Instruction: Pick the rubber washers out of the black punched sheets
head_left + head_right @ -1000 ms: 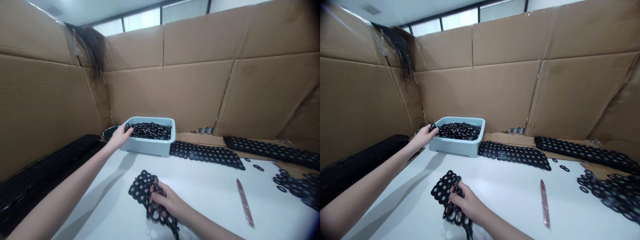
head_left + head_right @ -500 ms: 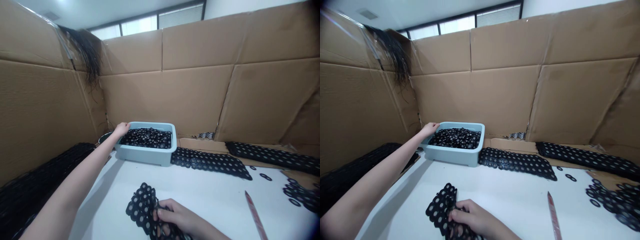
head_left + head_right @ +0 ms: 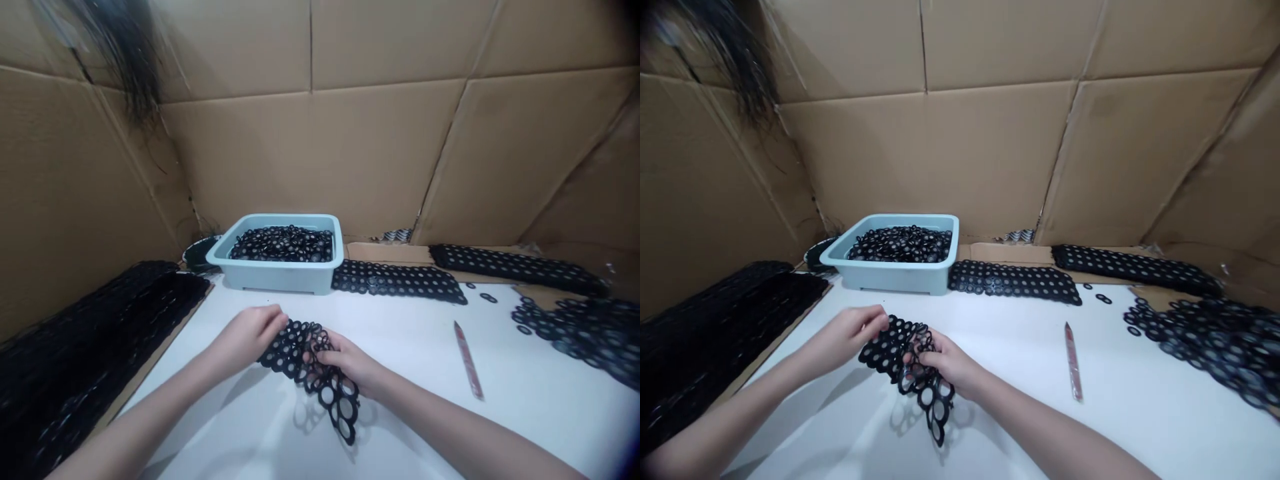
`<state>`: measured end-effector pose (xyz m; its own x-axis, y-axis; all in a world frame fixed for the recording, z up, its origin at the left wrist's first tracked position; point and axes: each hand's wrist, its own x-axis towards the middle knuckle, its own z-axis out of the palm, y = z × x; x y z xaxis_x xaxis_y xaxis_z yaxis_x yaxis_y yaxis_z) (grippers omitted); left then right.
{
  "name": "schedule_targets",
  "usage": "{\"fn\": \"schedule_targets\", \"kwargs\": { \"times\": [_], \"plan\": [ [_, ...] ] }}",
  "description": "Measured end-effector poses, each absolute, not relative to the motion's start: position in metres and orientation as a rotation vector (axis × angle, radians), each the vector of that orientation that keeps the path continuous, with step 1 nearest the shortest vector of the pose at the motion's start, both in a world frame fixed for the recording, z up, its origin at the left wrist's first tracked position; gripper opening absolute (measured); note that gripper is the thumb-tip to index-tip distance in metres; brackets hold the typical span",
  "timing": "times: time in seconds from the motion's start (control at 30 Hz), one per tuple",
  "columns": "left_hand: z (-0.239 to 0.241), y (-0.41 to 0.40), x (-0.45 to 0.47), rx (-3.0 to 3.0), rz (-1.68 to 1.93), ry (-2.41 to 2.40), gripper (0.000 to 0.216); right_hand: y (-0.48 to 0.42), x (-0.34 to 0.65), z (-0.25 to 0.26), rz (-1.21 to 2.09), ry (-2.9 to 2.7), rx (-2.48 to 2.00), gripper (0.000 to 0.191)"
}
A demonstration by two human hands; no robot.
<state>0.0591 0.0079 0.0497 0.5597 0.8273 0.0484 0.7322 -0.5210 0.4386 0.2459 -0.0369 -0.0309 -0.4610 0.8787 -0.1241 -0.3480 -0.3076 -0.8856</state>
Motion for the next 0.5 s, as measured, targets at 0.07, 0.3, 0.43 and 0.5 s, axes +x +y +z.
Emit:
{"fn": "schedule_targets", "kwargs": {
  "times": [0.07, 0.3, 0.43, 0.5],
  "plan": [
    [0.039, -0.004, 0.066, 2.410, 0.297, 1.274, 0.035, -0.038, 0.244, -0.029, 1.863, -1.111, -0.789, 0.024],
    [0.015, -0.027, 0.084, 2.319, 0.299, 1.279, 0.031, -0.052, 0.237, -0.023, 1.686, -1.383, -0.786, 0.015],
    [0.011, -0.028, 0.085, 2.339, 0.370, 1.266, 0.034, -0.056, 0.237, -0.024, 1.563, -1.520, -0.742, 0.018],
    [0.009, -0.025, 0.082, 2.312, 0.431, 1.301, 0.037, -0.053, 0.238, -0.026, 1.644, -1.450, -0.764, 0.023]
  ]
}}
